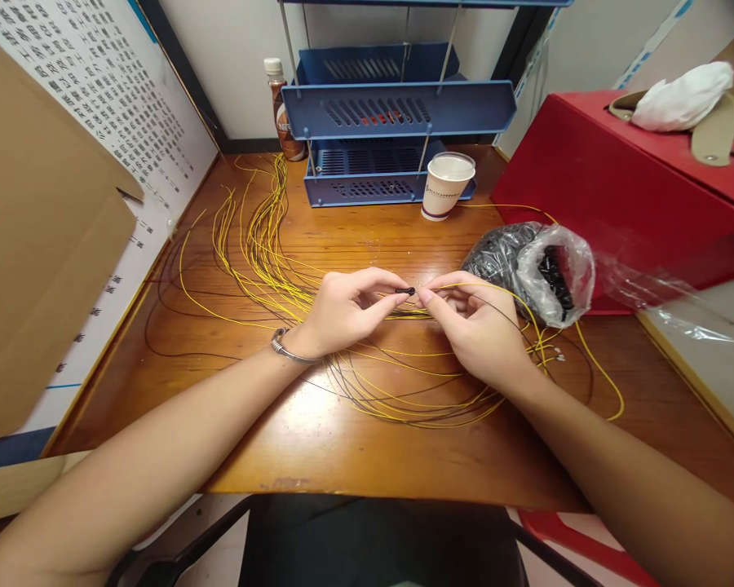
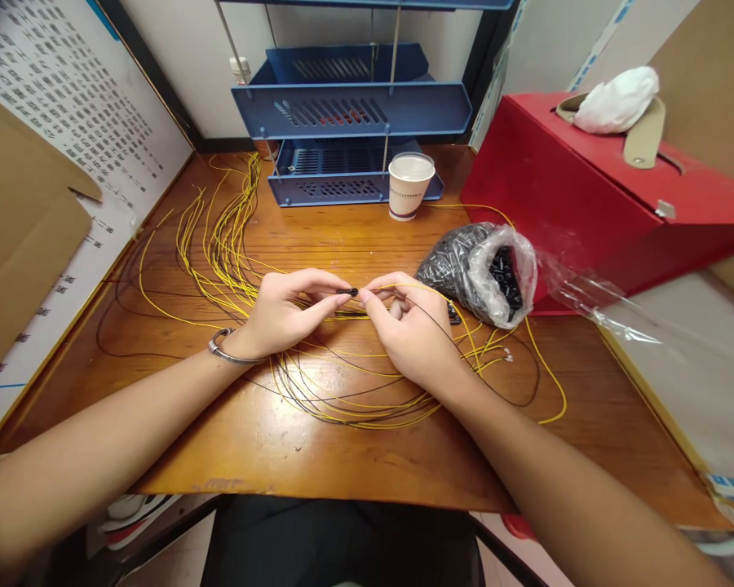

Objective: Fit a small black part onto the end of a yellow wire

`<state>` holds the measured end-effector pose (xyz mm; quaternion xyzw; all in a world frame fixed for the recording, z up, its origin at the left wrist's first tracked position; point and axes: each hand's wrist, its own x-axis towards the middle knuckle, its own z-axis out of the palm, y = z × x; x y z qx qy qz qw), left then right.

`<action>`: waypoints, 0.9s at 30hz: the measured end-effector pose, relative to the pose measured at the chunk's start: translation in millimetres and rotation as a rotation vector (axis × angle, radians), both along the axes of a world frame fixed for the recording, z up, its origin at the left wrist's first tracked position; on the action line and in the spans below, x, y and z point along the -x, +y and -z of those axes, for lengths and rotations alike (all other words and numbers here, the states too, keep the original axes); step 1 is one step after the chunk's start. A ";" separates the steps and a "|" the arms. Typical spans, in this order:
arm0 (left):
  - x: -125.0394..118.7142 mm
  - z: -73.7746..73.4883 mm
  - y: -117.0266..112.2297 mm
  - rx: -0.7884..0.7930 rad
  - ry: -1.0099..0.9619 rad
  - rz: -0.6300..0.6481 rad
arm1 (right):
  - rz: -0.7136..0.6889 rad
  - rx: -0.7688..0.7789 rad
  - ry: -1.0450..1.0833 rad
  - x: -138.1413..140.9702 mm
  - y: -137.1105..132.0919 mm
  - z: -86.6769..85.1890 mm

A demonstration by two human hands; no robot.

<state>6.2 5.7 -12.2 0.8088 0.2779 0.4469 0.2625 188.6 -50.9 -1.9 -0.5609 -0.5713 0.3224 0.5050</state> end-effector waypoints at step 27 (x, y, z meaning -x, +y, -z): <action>0.2 1.5 -1.5 -0.037 -0.015 0.005 | 0.019 -0.044 -0.043 -0.3 -0.6 3.5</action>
